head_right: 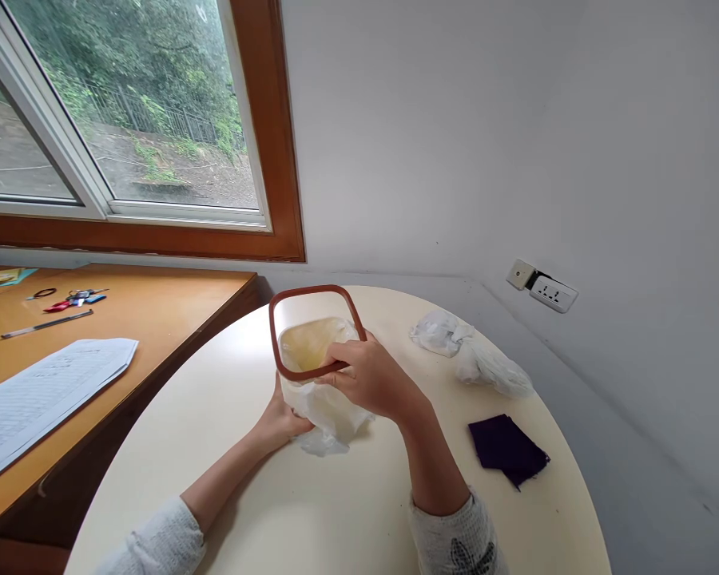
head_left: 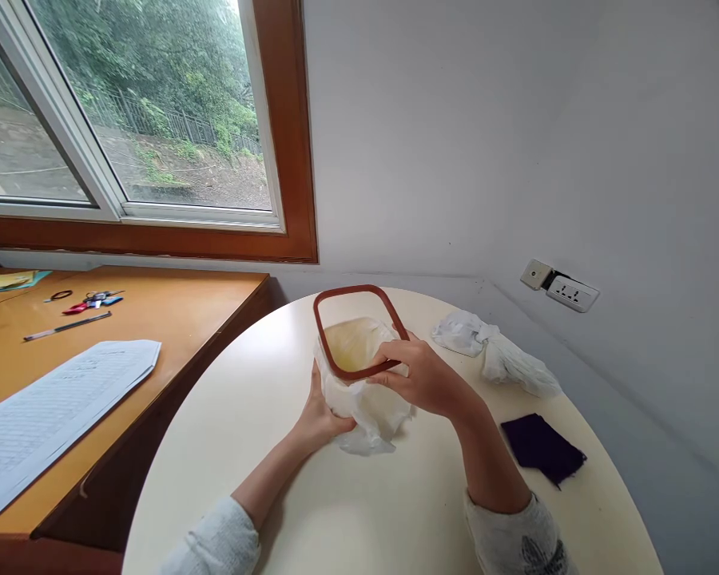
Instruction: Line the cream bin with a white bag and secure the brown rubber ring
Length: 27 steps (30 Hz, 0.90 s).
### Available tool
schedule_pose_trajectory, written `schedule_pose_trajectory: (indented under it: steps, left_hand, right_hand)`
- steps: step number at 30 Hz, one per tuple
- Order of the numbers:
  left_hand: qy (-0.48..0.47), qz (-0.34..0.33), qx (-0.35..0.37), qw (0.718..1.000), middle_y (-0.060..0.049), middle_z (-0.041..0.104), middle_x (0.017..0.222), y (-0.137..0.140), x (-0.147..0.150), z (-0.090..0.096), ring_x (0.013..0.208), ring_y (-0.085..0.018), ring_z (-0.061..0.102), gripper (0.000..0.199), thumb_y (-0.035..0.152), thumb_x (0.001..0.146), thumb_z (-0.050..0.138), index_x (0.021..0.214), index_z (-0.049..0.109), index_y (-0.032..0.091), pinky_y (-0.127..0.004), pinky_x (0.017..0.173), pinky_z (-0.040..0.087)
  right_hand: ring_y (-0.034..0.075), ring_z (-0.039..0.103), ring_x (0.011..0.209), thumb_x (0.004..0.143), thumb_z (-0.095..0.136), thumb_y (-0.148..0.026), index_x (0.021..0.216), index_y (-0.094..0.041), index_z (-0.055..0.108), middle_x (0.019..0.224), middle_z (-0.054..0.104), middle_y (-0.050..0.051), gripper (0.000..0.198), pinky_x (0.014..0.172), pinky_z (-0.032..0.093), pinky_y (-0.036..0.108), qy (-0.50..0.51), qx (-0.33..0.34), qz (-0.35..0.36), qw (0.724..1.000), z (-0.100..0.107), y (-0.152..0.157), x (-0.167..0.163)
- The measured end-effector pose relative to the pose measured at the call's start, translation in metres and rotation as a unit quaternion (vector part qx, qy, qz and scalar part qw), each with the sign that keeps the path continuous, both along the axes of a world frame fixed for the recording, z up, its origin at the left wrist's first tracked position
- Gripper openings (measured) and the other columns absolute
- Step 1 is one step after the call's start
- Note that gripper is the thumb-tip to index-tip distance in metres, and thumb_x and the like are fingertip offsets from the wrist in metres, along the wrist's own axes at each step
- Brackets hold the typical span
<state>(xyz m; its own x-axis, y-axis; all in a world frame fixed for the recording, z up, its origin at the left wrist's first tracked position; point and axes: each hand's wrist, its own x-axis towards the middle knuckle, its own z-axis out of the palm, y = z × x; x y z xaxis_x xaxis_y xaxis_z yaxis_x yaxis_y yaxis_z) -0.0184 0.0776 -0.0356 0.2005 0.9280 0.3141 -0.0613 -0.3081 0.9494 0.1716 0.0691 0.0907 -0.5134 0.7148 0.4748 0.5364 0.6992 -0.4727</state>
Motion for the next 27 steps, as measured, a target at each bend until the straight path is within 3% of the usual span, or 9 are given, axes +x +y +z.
schedule_pose_trajectory:
  steps: [5, 12, 18, 27]
  left_hand:
    - [0.006, -0.024, -0.006, 1.0, -0.014, 0.038, 0.135, 0.001, -0.003, 0.002, 0.122, -0.031, 0.041, 0.116, 0.019, 0.057, 0.076, 0.14, -0.005, 0.026, -0.048, 0.1, 0.035]
    - [-0.002, -0.026, -0.003, 1.0, -0.012, 0.037, 0.134, 0.001, -0.004, 0.005, 0.12, -0.03, 0.041, 0.118, 0.022, 0.056, 0.077, 0.14, -0.006, 0.028, -0.048, 0.099, 0.036]
    - [-0.004, 0.012, 0.001, 1.0, -0.013, 0.038, 0.132, 0.003, -0.006, 0.005, 0.119, -0.032, 0.041, 0.123, 0.028, 0.052, 0.079, 0.14, -0.007, 0.028, -0.051, 0.099, 0.033]
    - [0.01, 0.008, 0.012, 1.0, -0.013, 0.034, 0.136, 0.009, -0.015, -0.002, 0.123, -0.032, 0.037, 0.121, 0.032, 0.056, 0.078, 0.14, -0.008, 0.029, -0.048, 0.099, 0.035]
  right_hand:
    - [0.012, 0.057, 0.071, 0.08, 0.057, -0.015, 0.077, -0.021, 0.057, 0.075, 0.065, -0.003, 0.006, 0.086, 0.038, 0.032, 0.042, 0.007, -0.013, 0.999, 0.001, 0.001, 0.006]
    - [0.013, 0.056, 0.068, 0.081, 0.056, -0.022, 0.077, -0.022, 0.056, 0.073, 0.064, -0.003, 0.005, 0.095, 0.034, 0.041, 0.075, 0.047, -0.065, 0.994, 0.006, 0.002, 0.021]
    - [0.012, 0.053, 0.065, 0.082, 0.056, -0.023, 0.074, -0.023, 0.055, 0.071, 0.061, -0.005, 0.008, 0.097, 0.033, 0.04, 0.101, 0.046, -0.11, 0.988, 0.01, -0.001, 0.037]
    - [0.012, 0.052, 0.065, 0.082, 0.057, -0.025, 0.074, -0.022, 0.055, 0.071, 0.061, -0.004, 0.008, 0.095, 0.035, 0.039, 0.108, 0.06, -0.125, 0.984, 0.01, -0.003, 0.043]
